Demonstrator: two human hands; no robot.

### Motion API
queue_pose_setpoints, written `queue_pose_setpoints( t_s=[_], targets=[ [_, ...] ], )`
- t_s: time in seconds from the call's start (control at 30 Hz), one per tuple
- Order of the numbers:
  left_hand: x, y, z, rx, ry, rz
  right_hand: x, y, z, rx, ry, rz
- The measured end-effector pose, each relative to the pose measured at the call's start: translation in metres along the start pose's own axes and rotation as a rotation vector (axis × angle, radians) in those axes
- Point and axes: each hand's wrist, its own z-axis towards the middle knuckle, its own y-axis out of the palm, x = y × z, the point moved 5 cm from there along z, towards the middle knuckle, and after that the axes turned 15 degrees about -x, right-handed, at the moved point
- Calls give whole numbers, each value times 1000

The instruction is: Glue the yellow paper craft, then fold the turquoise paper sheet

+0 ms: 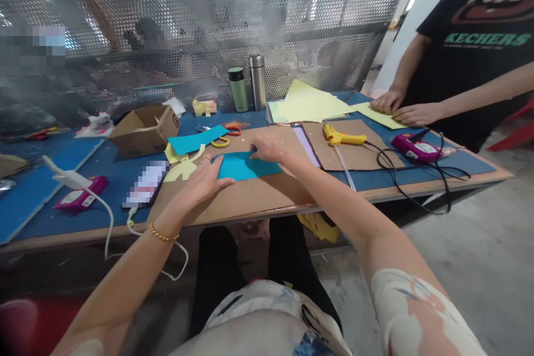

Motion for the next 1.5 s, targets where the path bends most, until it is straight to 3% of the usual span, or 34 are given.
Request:
queue_pose_setpoints(
  t_s=[0.07,0.2,0.27,0.33,0.4,0.57,0.63,0.77,0.9,1.03,1.17,1.3,1.5],
  targets=[
    [-3,-10,0,130,10,-12,-1,-6,-10,63,-28,-35],
    [-5,-53,-7,502,38,-52,-13,-34,-43,278,-123,-170],
    [-1,-71,-11,567,104,-112,-22,-47,-64,341,-149,-214],
    [5,-77,-16,534,204,-145,-30,-50,-85,369,-171,-223],
    [11,-67,-26,467,315,-138,-34,-40,-105,358,-204,-178],
    [14,-12,-48,241,569,-95,-21,13,-140,219,-440,195],
    [13,2,-47,151,619,-89,-8,25,-143,119,-461,354],
    [10,11,-31,-43,593,-78,15,28,-124,21,-294,510],
    [8,19,-27,-187,558,-43,20,30,-89,16,-133,398],
    [4,19,-28,-104,553,-48,14,40,-88,66,-118,289],
    [2,11,-22,-20,560,-127,3,51,-128,133,-244,306],
    [-1,4,-17,-35,534,-295,0,57,-156,164,-279,392],
    [-21,5,-18,-62,418,-626,9,57,-154,315,-281,537]
  ],
)
